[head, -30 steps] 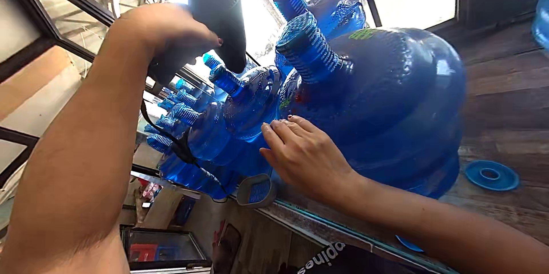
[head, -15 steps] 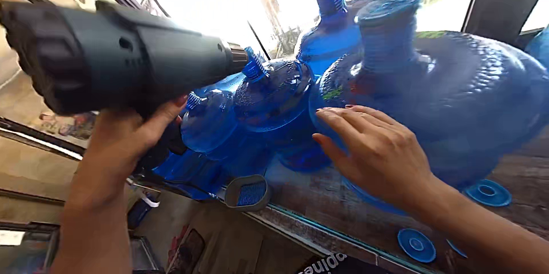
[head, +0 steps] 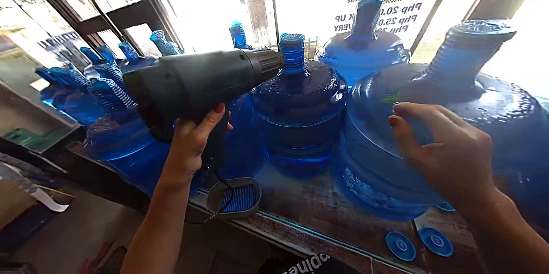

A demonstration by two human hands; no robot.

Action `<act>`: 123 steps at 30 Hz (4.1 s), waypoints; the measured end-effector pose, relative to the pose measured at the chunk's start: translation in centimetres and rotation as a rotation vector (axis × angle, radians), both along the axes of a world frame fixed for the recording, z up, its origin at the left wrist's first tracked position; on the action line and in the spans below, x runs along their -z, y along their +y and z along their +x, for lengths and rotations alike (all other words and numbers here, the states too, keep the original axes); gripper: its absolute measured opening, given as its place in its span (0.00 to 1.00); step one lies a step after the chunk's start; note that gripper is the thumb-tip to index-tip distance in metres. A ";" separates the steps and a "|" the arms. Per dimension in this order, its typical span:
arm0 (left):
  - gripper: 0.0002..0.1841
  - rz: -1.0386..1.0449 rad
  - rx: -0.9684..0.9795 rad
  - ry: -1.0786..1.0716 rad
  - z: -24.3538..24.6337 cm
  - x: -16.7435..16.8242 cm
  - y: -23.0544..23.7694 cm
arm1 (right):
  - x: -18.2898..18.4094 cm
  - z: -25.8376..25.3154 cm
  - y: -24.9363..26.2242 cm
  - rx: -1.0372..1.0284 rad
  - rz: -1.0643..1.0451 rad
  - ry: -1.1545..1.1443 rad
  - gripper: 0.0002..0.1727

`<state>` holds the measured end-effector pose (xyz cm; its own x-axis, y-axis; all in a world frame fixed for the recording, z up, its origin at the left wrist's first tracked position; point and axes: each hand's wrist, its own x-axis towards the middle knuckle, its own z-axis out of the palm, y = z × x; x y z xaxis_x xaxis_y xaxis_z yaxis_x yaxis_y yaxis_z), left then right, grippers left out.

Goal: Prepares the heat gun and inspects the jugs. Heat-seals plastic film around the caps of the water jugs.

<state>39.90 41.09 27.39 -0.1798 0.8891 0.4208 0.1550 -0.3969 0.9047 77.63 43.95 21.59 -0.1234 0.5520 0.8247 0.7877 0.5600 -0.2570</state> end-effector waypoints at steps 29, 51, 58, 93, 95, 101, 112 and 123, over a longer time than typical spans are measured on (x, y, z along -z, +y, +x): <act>0.12 0.269 0.060 -0.044 -7.2 3.3 -0.2 | -7.8 -13.7 19.4 -0.548 -0.525 0.316 0.27; 0.11 0.208 0.123 0.016 -3.1 0.8 4.8 | -12.0 -4.6 14.0 -0.075 -0.759 0.069 0.24; 0.12 0.306 0.003 -0.023 -3.0 2.0 2.4 | -13.0 -8.5 15.4 -0.094 -0.616 -0.042 0.32; 0.19 0.315 -0.181 0.831 2.4 -7.4 -1.9 | -5.1 2.1 0.8 -0.251 -0.262 -0.261 0.30; 0.18 0.315 -0.188 0.952 4.2 -9.1 -1.5 | -2.7 3.5 0.8 -0.234 -0.166 -0.195 0.28; 0.21 0.394 -0.228 1.310 9.2 -13.8 1.0 | 0.5 3.9 1.2 -0.210 0.069 -0.104 0.23; 0.19 -0.009 -0.267 1.680 22.2 -21.5 7.7 | 1.8 2.6 1.2 -0.067 0.096 -0.073 0.25; 0.18 -0.811 -0.646 1.558 27.5 -22.2 22.0 | 1.6 2.6 1.3 -0.124 0.097 -0.021 0.27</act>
